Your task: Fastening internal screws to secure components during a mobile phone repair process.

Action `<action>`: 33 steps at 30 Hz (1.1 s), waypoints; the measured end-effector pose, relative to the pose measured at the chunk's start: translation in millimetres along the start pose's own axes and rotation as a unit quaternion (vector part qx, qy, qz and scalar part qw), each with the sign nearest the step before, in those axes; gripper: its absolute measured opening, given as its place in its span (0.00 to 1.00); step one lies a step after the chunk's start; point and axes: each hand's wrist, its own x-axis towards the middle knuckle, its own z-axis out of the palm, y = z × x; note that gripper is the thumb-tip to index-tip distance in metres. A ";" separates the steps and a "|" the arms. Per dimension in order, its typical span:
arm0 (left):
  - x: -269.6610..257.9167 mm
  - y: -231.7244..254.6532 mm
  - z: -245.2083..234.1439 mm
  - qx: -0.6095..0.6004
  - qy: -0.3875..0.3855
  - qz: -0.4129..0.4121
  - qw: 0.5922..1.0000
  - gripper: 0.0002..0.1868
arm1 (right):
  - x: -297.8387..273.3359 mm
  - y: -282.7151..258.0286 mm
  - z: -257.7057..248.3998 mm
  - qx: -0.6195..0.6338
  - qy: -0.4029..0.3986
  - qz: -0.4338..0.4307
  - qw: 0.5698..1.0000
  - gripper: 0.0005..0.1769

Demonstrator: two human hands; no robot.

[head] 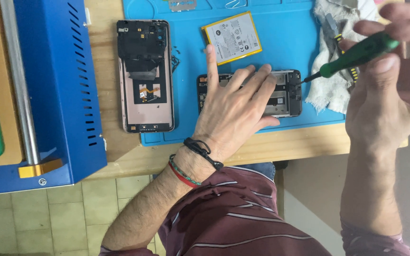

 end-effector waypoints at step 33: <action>0.5 -0.3 -1.3 0.000 -0.006 -0.001 1.000 0.49 | -5.9 6.3 -5.4 0.054 0.009 0.038 0.998 0.25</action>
